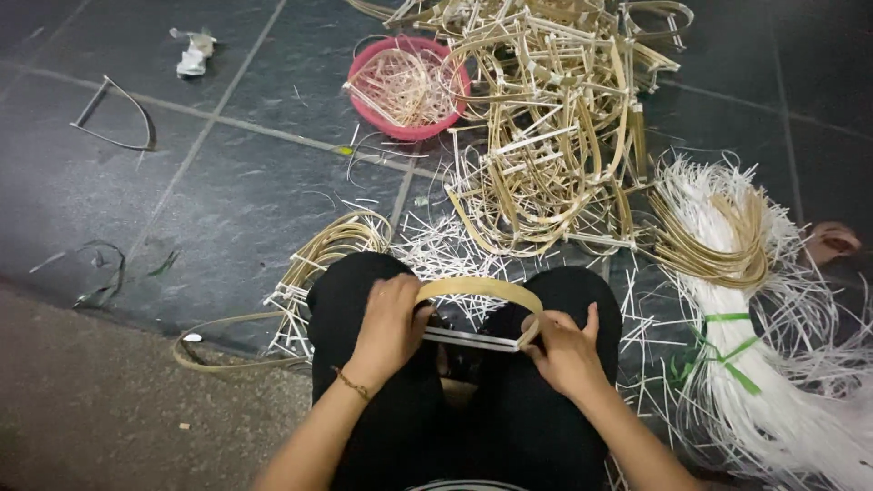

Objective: The recorder is wrapping white plastic strips around bamboo frames to assemble parts for furniture or baskets.

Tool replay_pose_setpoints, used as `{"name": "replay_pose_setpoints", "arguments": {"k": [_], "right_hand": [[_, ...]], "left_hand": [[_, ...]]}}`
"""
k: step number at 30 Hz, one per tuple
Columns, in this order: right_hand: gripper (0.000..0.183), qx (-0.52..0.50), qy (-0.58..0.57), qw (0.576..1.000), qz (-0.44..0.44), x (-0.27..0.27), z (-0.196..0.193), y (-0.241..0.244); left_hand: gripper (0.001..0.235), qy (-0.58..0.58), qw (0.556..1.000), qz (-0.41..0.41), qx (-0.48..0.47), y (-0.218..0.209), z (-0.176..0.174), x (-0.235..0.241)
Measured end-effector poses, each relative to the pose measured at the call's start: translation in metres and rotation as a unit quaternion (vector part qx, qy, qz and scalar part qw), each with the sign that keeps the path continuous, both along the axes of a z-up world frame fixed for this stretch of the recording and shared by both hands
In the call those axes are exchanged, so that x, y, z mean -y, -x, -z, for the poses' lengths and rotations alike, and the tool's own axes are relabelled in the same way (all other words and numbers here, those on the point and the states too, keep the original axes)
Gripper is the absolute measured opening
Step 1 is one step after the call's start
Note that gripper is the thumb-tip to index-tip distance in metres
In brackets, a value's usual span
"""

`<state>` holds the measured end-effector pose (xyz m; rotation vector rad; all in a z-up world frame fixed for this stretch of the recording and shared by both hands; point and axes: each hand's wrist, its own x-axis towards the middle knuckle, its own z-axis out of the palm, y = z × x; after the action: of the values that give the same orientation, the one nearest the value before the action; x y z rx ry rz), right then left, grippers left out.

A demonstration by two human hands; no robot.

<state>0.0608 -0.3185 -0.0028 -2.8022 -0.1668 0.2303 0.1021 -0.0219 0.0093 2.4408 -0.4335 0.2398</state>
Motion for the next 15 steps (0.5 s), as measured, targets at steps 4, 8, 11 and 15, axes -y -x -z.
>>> {"name": "replay_pose_setpoints", "arguments": {"k": [4, 8, 11, 15], "right_hand": [[0.042, 0.011, -0.006, 1.0, 0.02, -0.008, -0.005, 0.004], [0.072, 0.122, 0.009, 0.992, 0.015, -0.012, -0.019, -0.001], [0.074, 0.205, -0.141, 0.969, -0.014, -0.026, -0.053, -0.011], [0.043, 0.283, -0.195, 0.937, -0.055, -0.031, -0.04, -0.02]], "left_hand": [[0.041, 0.096, 0.995, 0.026, -0.02, -0.009, -0.004, 0.016], [0.049, 0.092, 0.995, 0.023, -0.02, -0.012, 0.0, 0.019], [0.05, 0.079, 0.995, 0.026, -0.051, -0.013, -0.008, 0.018], [0.051, 0.277, 0.931, 0.126, -0.202, -0.02, -0.015, -0.001]]}}
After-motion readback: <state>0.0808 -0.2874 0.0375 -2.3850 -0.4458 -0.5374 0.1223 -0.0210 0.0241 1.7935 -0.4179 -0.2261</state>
